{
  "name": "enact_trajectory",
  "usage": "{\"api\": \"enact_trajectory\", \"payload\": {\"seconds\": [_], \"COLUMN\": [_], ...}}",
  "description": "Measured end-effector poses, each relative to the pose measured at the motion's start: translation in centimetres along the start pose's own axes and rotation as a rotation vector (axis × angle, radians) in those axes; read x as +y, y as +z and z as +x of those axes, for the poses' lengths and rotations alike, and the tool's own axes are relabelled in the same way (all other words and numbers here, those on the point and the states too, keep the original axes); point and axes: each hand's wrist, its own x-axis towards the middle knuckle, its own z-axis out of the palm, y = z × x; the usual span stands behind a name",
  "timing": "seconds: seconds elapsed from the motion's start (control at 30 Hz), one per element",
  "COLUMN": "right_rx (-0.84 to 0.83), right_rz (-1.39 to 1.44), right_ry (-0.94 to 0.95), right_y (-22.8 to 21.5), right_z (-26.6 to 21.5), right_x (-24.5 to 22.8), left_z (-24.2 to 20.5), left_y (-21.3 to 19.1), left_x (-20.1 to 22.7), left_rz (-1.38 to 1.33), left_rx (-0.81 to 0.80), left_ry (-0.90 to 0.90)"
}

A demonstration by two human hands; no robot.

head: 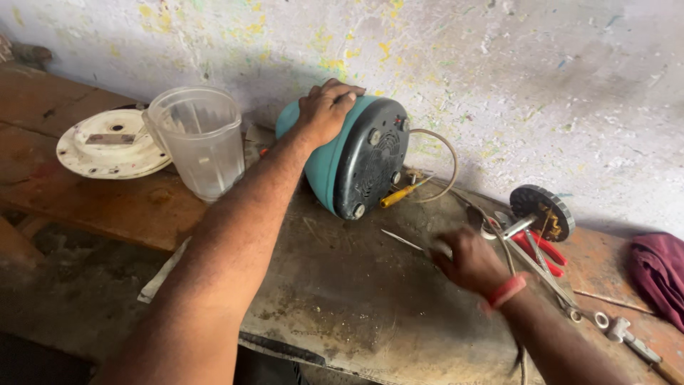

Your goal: The person uses a screwdriver to remove screws from the base of a teal appliance. They then detach the base cover, exposing the internal wiring and components.

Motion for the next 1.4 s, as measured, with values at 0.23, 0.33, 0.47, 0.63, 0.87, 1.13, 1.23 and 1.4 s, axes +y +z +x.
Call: {"api": "enact_trajectory", "payload": {"seconds": [0.23,0.33,0.47,0.63,0.87,1.13,1.23,1.4], "right_rx": [0.201,0.161,0.212,0.306,0.141,0.437,0.415,0.234], "right_rz": [0.133,0.057,0.053,-0.126,0.160,0.323,0.200,0.041], "right_ry": [-0.078,-0.266,-0.213,-0.259,-0.064,-0.065,-0.163,-0.309], "right_y": [-4.3,-4.7,-5.7,-2.4,2.5,0.7,-0.3,-1.2], "right_z": [17.2,24.8,31.3,33.3,31.3,26.3,21.3,17.3], "right_x": [-2.1,-3.8,-3.6,-0.8,1.3,-2.9,-3.6,-3.5], "left_z": [-0.2,-0.6,-0.7,-0.7,-0.3,-1.7,-2.1,-2.5], "left_y": [-0.1,-0.6,-0.4,0.4,0.5,-0.5,-1.0,-1.3], "left_x": [-0.2,-0.7,-1.4,-2.1,-1.5,-2.0,-1.8,-1.5], "left_rz": [-0.079,-0.154,-0.185,-0.244,-0.130,-0.210,-0.236,-0.207], "left_rx": [-0.017,0.006,0.048,0.093,0.054,0.074,0.059,0.071], "left_ry": [-0.008,0.027,0.127,0.137,0.125,0.150,0.151,0.157]}}
